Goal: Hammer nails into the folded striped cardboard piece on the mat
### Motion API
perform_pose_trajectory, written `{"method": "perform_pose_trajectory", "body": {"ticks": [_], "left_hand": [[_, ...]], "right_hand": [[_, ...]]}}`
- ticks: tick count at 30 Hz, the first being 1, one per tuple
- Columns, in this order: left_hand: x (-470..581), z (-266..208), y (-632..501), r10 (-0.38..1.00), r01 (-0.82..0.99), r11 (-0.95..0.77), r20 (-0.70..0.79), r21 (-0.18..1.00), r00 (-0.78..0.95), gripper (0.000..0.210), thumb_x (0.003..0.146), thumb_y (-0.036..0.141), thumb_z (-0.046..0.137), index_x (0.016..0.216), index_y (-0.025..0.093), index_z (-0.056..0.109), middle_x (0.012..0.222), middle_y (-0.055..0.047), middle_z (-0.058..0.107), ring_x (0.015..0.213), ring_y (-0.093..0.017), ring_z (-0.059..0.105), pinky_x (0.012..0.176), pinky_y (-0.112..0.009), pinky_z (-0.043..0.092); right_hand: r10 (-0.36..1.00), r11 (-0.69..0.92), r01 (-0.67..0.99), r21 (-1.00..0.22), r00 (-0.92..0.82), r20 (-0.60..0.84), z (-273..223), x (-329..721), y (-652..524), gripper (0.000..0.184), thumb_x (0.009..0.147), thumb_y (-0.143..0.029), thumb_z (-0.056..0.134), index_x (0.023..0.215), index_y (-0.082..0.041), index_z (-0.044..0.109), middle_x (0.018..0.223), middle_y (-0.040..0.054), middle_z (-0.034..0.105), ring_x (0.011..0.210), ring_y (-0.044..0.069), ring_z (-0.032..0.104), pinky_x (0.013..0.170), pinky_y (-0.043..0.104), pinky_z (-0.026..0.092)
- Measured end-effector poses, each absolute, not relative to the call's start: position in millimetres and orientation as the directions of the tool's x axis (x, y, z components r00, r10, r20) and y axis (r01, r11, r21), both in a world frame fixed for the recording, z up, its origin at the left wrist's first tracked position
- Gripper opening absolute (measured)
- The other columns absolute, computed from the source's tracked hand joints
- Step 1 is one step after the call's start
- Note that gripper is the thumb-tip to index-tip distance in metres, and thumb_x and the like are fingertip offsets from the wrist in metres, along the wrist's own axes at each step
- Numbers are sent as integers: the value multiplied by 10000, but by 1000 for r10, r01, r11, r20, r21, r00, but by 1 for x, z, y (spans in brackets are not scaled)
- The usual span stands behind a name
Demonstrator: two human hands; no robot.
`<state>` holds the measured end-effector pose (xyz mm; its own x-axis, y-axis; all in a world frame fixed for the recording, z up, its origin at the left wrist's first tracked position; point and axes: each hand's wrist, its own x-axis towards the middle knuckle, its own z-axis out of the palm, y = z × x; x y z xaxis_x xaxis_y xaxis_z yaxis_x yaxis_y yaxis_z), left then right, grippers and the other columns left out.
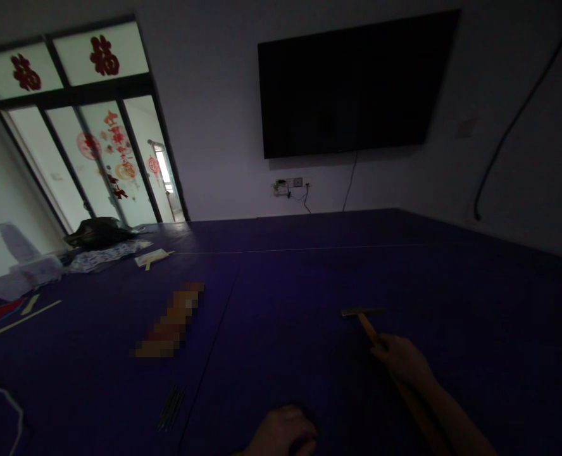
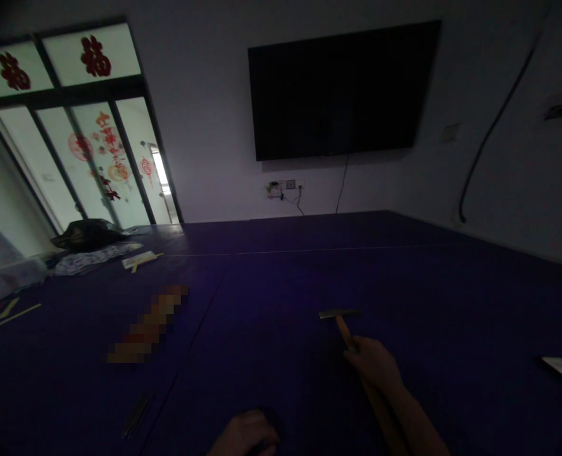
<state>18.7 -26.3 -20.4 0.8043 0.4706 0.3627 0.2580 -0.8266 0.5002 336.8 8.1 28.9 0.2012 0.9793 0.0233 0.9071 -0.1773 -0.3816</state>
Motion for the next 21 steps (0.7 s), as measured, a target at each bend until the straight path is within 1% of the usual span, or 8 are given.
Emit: {"method": "perform_pose_trajectory", "body": {"ticks": [7,12,17,21], "left_hand": [[19,-16,-27,460,248,-833,370,495,807,143,754,159,454,838,151,569,751,-39,625,717,-113,555,638,-187,427],[19,-14,-28,466,244,-829,380,503,799,139,735,142,476,831,145,576,741,-39,626,710,-113,554,626,-182,427],[19,-16,-28,463,247,-831,371,499,805,140,744,141,468,843,143,567,755,-47,619,737,-114,555,649,-186,425],[18,-15,-28,452,241,-840,381,486,806,139,748,146,456,837,143,563,749,-49,621,735,-119,558,650,-189,425]], "right_hand": [[976,-175,918,-357,209,60,24,339,10,231,699,-364,452,691,-187,600,720,67,650,690,222,605,529,275,351],[982,-143,917,-373,180,66,25,339,9,268,707,-404,454,702,-186,611,730,68,656,703,226,607,563,287,366],[983,-146,907,-395,178,45,31,336,7,282,724,-413,436,674,-190,600,689,56,652,663,210,604,545,278,361],[988,-113,911,-396,146,55,30,338,8,291,719,-428,446,657,-188,597,647,47,639,619,199,601,532,271,360]]}}
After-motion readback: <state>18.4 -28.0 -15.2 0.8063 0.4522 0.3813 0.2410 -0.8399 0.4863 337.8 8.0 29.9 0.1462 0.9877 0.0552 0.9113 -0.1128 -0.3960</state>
